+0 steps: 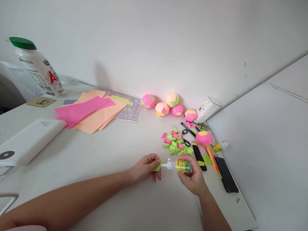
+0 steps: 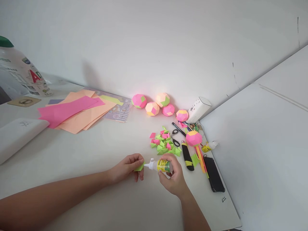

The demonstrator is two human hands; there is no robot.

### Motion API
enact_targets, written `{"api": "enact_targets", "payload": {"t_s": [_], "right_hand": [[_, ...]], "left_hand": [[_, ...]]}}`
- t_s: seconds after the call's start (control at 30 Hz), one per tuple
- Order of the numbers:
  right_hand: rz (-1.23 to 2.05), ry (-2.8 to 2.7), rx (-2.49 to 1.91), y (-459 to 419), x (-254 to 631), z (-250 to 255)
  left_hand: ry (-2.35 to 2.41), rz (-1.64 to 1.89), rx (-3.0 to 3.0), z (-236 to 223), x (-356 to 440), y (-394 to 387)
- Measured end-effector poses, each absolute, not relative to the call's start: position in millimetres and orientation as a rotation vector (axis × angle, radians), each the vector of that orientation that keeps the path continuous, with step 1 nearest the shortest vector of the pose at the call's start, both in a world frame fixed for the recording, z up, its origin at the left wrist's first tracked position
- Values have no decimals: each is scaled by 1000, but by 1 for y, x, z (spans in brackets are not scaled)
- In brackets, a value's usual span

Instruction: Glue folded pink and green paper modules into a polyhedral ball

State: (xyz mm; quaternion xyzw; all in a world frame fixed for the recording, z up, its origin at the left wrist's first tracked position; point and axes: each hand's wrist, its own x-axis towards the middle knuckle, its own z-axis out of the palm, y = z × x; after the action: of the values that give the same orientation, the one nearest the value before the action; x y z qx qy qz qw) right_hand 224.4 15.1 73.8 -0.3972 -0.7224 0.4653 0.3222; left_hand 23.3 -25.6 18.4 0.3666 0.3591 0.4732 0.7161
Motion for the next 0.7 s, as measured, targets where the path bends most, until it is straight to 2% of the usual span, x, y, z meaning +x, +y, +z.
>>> {"api": "enact_targets", "payload": {"t_s": [0.37,0.7], "right_hand": [[1276,-1893,-760,18,221,62],[1001,-1886,-679,15,221,64]], "left_hand": [[796,1022,844,16,23,-26],[762,1012,868,14,22,-25]]}}
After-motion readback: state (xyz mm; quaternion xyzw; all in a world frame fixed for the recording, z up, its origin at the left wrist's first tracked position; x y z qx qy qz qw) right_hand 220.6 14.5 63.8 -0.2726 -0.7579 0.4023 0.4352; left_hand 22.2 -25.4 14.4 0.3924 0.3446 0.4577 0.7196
